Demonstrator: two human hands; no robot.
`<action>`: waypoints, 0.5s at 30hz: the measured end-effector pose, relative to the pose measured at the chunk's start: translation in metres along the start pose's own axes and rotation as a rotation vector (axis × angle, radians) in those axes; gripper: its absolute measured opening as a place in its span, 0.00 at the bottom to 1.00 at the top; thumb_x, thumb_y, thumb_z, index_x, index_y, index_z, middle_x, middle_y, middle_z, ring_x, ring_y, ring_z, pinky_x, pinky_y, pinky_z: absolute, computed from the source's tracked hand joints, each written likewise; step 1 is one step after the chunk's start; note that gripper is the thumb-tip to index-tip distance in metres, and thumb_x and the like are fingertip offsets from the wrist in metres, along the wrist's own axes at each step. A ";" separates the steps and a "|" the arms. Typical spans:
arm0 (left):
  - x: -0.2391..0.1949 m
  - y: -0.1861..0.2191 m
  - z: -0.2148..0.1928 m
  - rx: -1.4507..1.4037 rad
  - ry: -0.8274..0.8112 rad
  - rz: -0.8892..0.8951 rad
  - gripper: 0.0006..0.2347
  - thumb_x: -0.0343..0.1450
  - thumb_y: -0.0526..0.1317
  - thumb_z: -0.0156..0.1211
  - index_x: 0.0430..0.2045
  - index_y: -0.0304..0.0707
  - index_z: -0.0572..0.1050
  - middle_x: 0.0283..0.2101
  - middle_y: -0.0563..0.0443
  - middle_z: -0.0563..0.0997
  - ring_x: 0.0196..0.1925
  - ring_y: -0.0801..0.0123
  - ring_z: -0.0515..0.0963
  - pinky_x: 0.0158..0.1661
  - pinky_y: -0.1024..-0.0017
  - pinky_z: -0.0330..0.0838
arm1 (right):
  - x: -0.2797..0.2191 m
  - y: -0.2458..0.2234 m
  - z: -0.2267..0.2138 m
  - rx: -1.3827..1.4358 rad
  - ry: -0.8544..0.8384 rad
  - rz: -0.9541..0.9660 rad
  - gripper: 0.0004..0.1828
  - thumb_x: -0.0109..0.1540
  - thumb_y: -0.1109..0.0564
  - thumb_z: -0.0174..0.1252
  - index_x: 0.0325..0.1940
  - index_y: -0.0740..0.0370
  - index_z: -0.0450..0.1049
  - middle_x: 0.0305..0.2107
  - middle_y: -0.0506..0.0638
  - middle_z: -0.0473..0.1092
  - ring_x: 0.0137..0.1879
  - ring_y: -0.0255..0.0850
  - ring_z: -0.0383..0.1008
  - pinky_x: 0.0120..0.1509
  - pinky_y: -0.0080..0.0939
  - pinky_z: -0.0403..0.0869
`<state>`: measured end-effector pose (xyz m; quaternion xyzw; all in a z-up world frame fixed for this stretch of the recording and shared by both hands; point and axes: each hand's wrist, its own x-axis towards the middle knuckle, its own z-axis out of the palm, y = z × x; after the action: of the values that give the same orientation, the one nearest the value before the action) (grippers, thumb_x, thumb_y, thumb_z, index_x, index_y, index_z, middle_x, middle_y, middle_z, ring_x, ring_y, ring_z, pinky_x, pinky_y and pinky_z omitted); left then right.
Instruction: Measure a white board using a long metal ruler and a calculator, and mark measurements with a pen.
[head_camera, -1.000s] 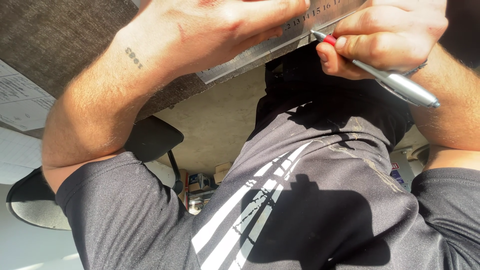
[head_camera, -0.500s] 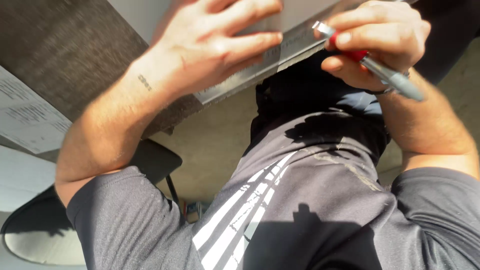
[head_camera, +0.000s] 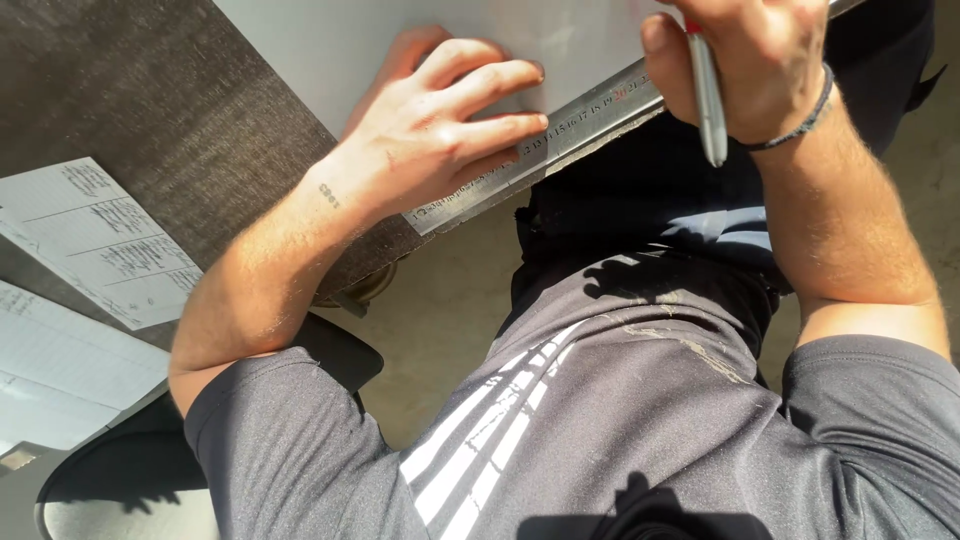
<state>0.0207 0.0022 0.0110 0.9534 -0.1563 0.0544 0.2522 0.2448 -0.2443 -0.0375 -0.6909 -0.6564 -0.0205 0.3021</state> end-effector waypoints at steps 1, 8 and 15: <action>0.000 0.000 0.000 -0.001 -0.006 0.002 0.15 0.72 0.44 0.75 0.53 0.47 0.83 0.65 0.53 0.73 0.61 0.59 0.71 0.65 0.56 0.60 | -0.003 -0.001 -0.002 0.151 0.095 -0.007 0.10 0.69 0.74 0.73 0.55 0.79 0.85 0.32 0.61 0.70 0.29 0.49 0.61 0.35 0.50 0.63; 0.004 0.005 -0.011 0.035 -0.040 -0.004 0.16 0.71 0.44 0.77 0.52 0.49 0.83 0.64 0.54 0.73 0.60 0.61 0.71 0.63 0.56 0.61 | -0.015 -0.012 -0.032 0.012 -0.103 -0.004 0.13 0.73 0.65 0.89 0.57 0.64 0.89 0.48 0.55 0.81 0.43 0.46 0.76 0.51 0.45 0.74; 0.017 0.006 -0.018 0.202 -0.105 0.013 0.09 0.72 0.44 0.69 0.42 0.50 0.77 0.55 0.53 0.73 0.55 0.65 0.71 0.57 0.65 0.63 | -0.007 -0.021 -0.024 0.035 -0.213 -0.022 0.08 0.72 0.61 0.82 0.55 0.57 0.93 0.46 0.49 0.81 0.41 0.41 0.76 0.46 0.40 0.74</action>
<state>0.0343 0.0015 0.0325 0.9745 -0.1691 0.0217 0.1462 0.2334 -0.2621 -0.0128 -0.6764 -0.6927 0.0610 0.2425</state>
